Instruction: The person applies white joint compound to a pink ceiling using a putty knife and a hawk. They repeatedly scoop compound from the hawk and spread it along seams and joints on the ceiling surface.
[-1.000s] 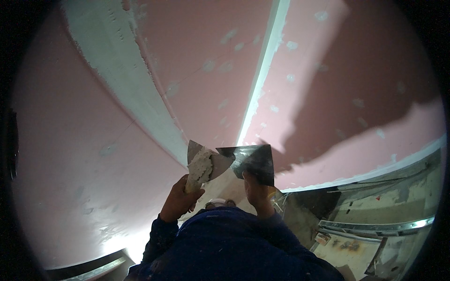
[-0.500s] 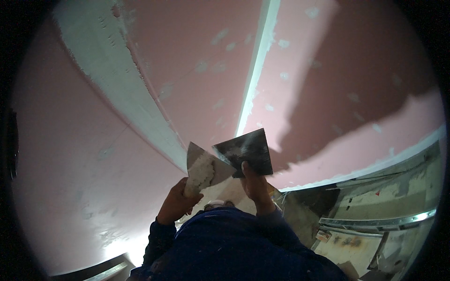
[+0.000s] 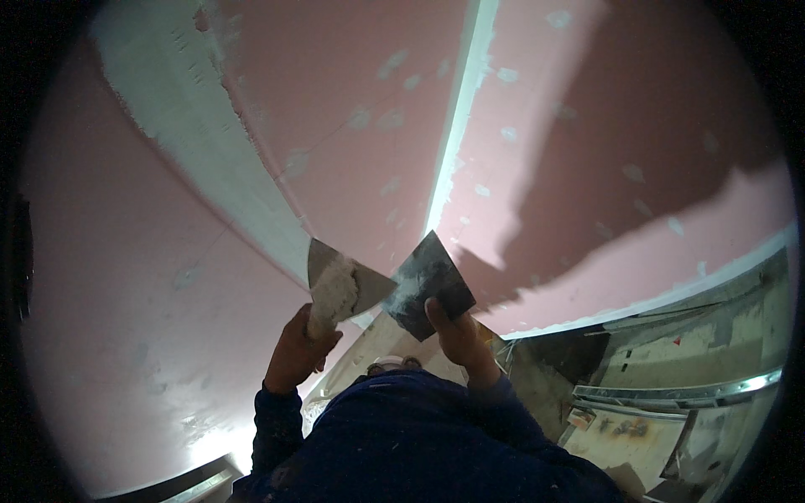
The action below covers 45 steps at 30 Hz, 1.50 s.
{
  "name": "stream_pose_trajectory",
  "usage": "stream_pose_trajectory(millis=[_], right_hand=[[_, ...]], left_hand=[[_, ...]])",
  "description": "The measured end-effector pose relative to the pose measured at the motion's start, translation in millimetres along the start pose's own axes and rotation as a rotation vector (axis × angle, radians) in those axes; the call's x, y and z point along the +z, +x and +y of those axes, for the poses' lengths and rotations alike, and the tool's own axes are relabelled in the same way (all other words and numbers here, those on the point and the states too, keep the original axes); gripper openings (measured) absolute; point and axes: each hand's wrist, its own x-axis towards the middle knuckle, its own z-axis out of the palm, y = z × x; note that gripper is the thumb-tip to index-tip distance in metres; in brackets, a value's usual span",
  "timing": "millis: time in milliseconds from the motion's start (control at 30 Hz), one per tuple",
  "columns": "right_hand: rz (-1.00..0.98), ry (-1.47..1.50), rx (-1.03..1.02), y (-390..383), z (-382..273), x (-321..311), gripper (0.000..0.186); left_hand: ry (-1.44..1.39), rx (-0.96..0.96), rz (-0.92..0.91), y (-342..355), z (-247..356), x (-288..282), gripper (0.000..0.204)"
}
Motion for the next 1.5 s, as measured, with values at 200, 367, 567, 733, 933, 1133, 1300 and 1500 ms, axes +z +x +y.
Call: stream_pose_trajectory(millis=[200,367,567,733,933,1133,1300,1500], right_hand=[[-0.139,-0.38,0.035,-2.2,-3.3,-3.7,0.029],[-0.174,-0.222,0.27,-3.2,-7.2,-8.7,0.042],[-0.167,0.881,0.252,33.0,9.6,-39.3,0.05],[-0.354,1.225,0.341,41.6,34.0,-29.0,0.061],[-0.292,0.973,0.199,42.5,59.7,-6.8,0.056],[0.104,0.661,0.292,21.3,101.5,17.5,0.044],[-0.715,1.232,0.289,41.1,126.1,11.3,0.05],[-0.221,0.617,0.039,43.0,119.6,5.5,0.047]], left_hand=[[-0.002,0.052,-0.096,2.8,-3.8,18.0,0.051],[-0.12,0.03,0.079,3.8,2.6,-11.8,0.046],[-0.041,-0.033,-0.154,5.1,-1.8,-27.1,0.052],[0.109,0.115,-0.387,11.1,0.7,12.5,0.058],[0.032,-0.139,-0.58,0.6,10.7,55.9,0.07],[-0.054,-0.076,-0.391,6.6,18.7,45.1,0.054],[-0.196,-0.029,-0.232,20.3,17.7,4.2,0.041],[0.069,0.01,-0.403,20.0,-6.1,25.0,0.06]])
